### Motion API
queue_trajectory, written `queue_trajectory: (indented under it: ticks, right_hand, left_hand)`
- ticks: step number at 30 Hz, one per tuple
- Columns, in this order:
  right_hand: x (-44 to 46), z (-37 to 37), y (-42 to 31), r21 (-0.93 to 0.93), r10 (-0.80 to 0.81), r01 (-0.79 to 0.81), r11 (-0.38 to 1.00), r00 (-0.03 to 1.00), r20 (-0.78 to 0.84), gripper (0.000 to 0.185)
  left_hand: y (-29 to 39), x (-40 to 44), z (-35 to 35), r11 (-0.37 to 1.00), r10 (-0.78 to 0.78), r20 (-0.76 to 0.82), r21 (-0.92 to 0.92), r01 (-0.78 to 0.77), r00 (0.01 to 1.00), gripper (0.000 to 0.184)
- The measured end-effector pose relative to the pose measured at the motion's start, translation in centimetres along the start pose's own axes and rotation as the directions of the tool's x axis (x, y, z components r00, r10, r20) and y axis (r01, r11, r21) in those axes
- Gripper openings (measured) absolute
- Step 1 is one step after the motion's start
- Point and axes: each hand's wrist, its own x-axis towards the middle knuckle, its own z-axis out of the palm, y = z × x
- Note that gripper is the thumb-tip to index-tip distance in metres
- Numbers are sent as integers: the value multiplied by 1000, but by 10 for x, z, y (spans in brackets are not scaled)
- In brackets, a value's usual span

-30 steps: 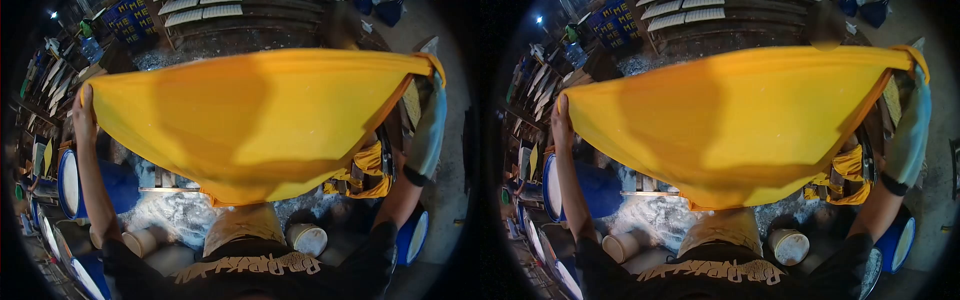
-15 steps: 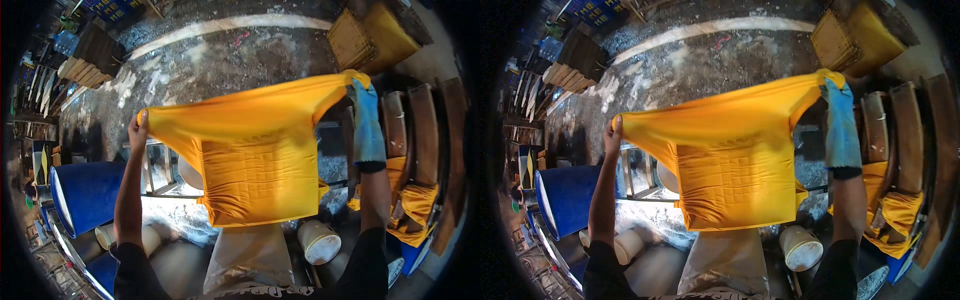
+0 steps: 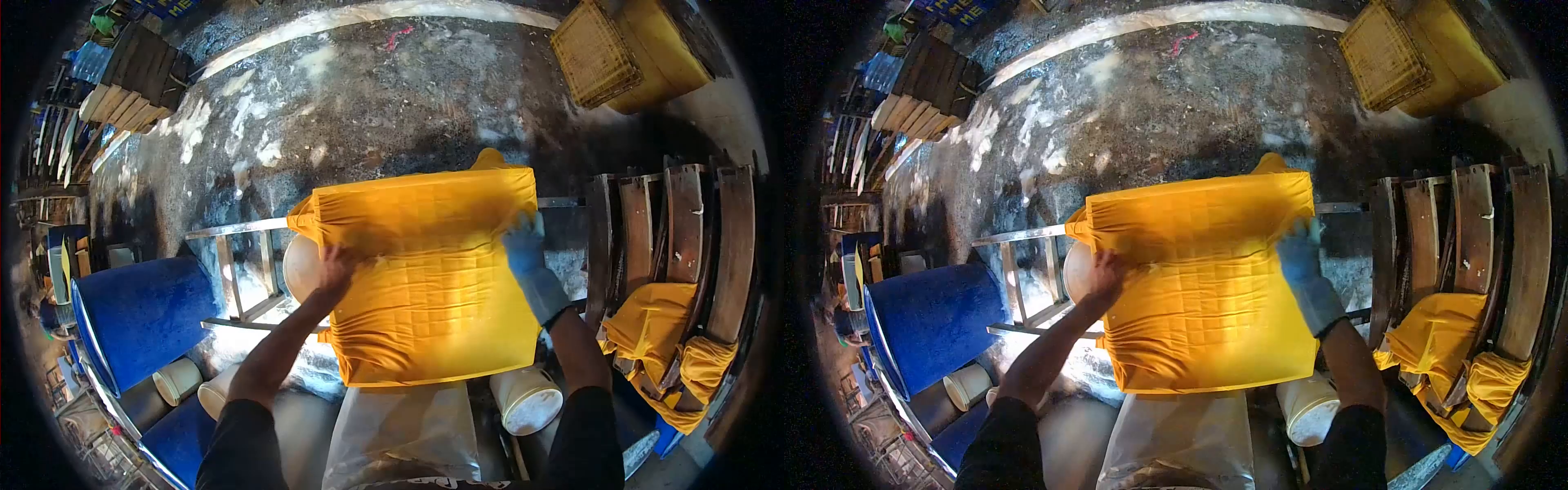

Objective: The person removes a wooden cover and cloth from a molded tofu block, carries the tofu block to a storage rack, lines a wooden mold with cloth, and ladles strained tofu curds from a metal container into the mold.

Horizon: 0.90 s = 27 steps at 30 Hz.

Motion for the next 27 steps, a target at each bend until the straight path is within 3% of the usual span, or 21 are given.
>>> queue_trajectory:
  ticks: [1, 2, 3, 4, 5, 6, 7, 8, 10, 13, 14, 16, 17, 19, 20, 21, 22, 23, 25, 26, 27]
  right_hand:
    - [7, -1, 16, -566, -145, 175, 806, 985, 97, 28]
    - [21, 0, 35, -883, -147, 288, 372, 957, 250, 18]
    - [22, 13, 26, -941, -116, 335, 49, 938, 328, 13]
    - [22, 27, 17, -876, -83, 359, -322, 911, 403, 10]
    - [24, 31, 14, -712, -50, 351, -609, 878, 476, 10]
    - [13, 17, 9, -603, -10, 298, -740, 891, 453, 7]
    - [-10, 48, -25, -556, 49, 298, -776, 907, 417, 9]
    - [-35, 87, -64, -507, 109, 305, -806, 919, 379, 11]
    - [-84, 97, -93, -435, 366, 537, -722, 831, 419, 21]
    - [-149, 65, -98, -525, 448, 653, -546, 757, 476, 21]
    - [-161, 43, -83, -345, 582, 671, -657, 741, 333, 19]
    - [-169, 19, -73, -290, 664, 721, -629, 693, 282, 15]
    - [-173, 7, -68, -265, 702, 746, -611, 665, 255, 15]
    - [-173, 1, -28, -222, 520, 602, -767, 785, 336, 16]
    - [-173, 3, -17, -231, 524, 606, -761, 784, 333, 16]
    - [-163, 11, -12, -389, 423, 545, -743, 832, 358, 14]
    - [-153, 16, -13, -529, 314, 472, -705, 877, 364, 13]
    - [-154, 24, -23, -524, 325, 474, -708, 877, 354, 13]
    - [-171, 34, -40, -488, 323, 501, -715, 856, 404, 7]
    - [-179, 34, -45, -489, 298, 515, -704, 839, 455, 7]
    - [-194, 36, -48, -492, 297, 513, -704, 841, 452, 7]
  left_hand:
    - [20, 6, 1, 1000, -1, 0, 1, 1, 1000, 35]
    - [47, 20, -5, 999, 37, 150, 3, -38, 988, 37]
    - [60, 29, -10, 997, 73, 294, 2, -77, 953, 38]
    - [57, 29, -10, 997, 76, 285, 8, -82, 955, 38]
    - [54, 24, -8, 997, -5, 182, 82, -10, 983, 39]
    - [52, 15, -6, 988, -79, 83, 139, 67, 993, 39]
    - [50, 10, -28, 970, -123, -63, 202, 133, 990, 37]
    - [50, 2, -52, 982, -131, -32, 130, 134, 991, 37]
    - [50, -26, -77, 996, -52, 97, 82, 44, 994, 38]
    - [72, -75, -101, 985, 117, 342, 76, -152, 932, 34]
    - [74, -103, -82, 966, 176, 288, 134, -221, 941, 32]
    - [76, -116, -53, 939, 232, 239, 197, -281, 943, 30]
    - [85, -107, -41, 954, 196, 314, 159, -255, 929, 30]
    - [113, -90, -28, 978, 127, 472, 86, -188, 873, 29]
    - [129, -78, -22, 985, 140, 403, 38, -169, 904, 27]
    - [143, -67, -17, 988, 153, 326, -16, -156, 933, 24]
    - [151, -65, -5, 992, 129, 93, -17, -128, 987, 21]
    - [156, -59, -16, 991, 130, 94, -33, -127, 987, 21]
    - [152, -54, -46, 987, -1, 247, 155, -38, 969, 27]
    - [152, -58, -57, 993, -10, 390, 116, -39, 921, 38]
    - [152, -69, -60, 992, -7, 392, 115, -42, 920, 38]
